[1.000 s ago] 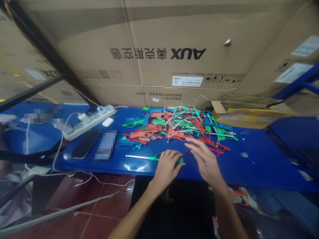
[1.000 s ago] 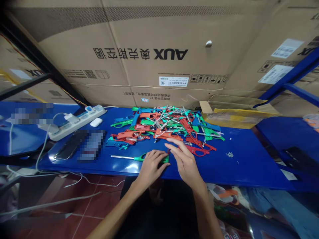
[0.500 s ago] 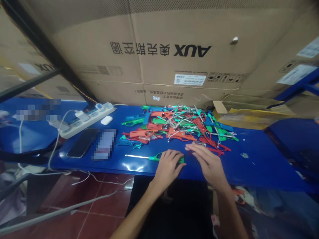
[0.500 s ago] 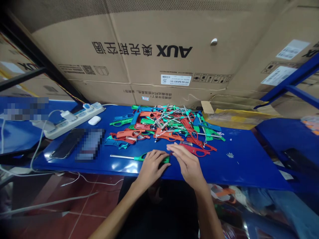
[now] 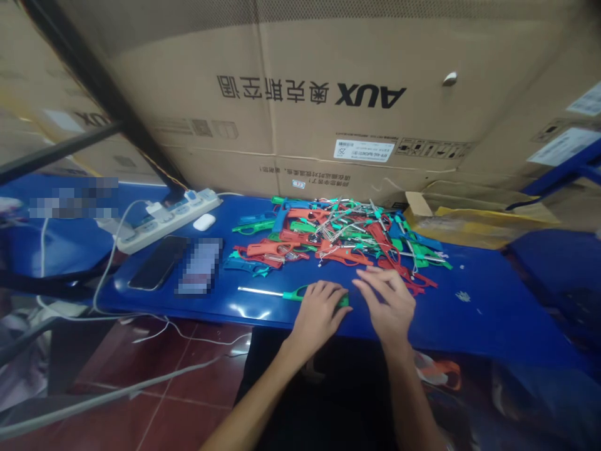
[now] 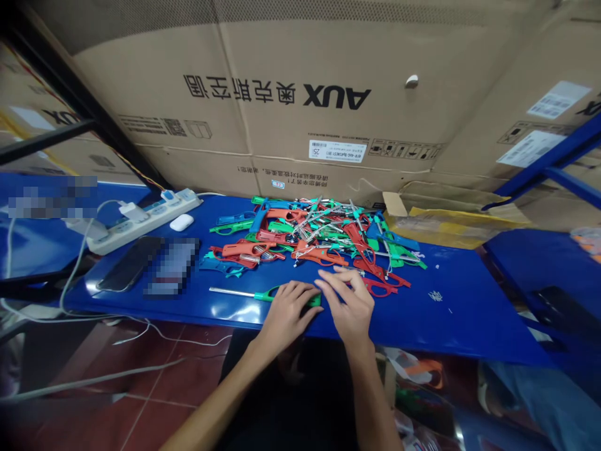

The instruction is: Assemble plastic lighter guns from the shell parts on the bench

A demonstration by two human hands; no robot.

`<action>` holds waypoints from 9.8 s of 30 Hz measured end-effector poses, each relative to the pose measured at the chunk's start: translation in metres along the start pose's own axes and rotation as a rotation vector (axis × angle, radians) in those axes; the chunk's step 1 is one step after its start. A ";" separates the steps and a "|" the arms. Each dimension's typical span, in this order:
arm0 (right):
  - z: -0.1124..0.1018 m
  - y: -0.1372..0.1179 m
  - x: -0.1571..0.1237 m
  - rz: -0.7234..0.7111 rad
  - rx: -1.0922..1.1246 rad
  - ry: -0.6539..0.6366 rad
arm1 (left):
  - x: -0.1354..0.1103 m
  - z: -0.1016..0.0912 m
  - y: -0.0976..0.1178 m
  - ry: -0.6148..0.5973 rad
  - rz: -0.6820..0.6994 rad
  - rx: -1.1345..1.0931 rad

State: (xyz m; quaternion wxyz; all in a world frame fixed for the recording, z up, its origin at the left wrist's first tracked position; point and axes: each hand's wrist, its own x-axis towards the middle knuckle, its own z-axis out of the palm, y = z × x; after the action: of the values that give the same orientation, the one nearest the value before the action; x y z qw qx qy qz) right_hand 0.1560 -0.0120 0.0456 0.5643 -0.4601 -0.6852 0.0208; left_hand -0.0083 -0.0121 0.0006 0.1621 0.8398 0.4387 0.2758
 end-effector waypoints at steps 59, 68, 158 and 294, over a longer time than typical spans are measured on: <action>-0.006 0.008 -0.006 0.150 0.109 -0.082 | 0.000 -0.001 0.000 0.014 0.008 0.019; -0.016 0.004 -0.001 0.160 0.091 -0.177 | 0.000 -0.001 0.000 0.014 0.004 0.024; -0.003 -0.001 -0.008 0.182 0.294 -0.176 | 0.000 0.000 0.000 0.018 0.003 0.045; 0.013 -0.023 -0.010 0.051 0.059 0.175 | -0.003 0.003 0.004 0.044 -0.013 0.057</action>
State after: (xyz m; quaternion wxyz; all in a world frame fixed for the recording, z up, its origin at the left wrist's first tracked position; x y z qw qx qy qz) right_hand 0.1311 -0.0253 0.0460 0.6344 -0.4606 -0.6206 0.0151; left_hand -0.0055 -0.0167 -0.0003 0.1300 0.8349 0.4553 0.2806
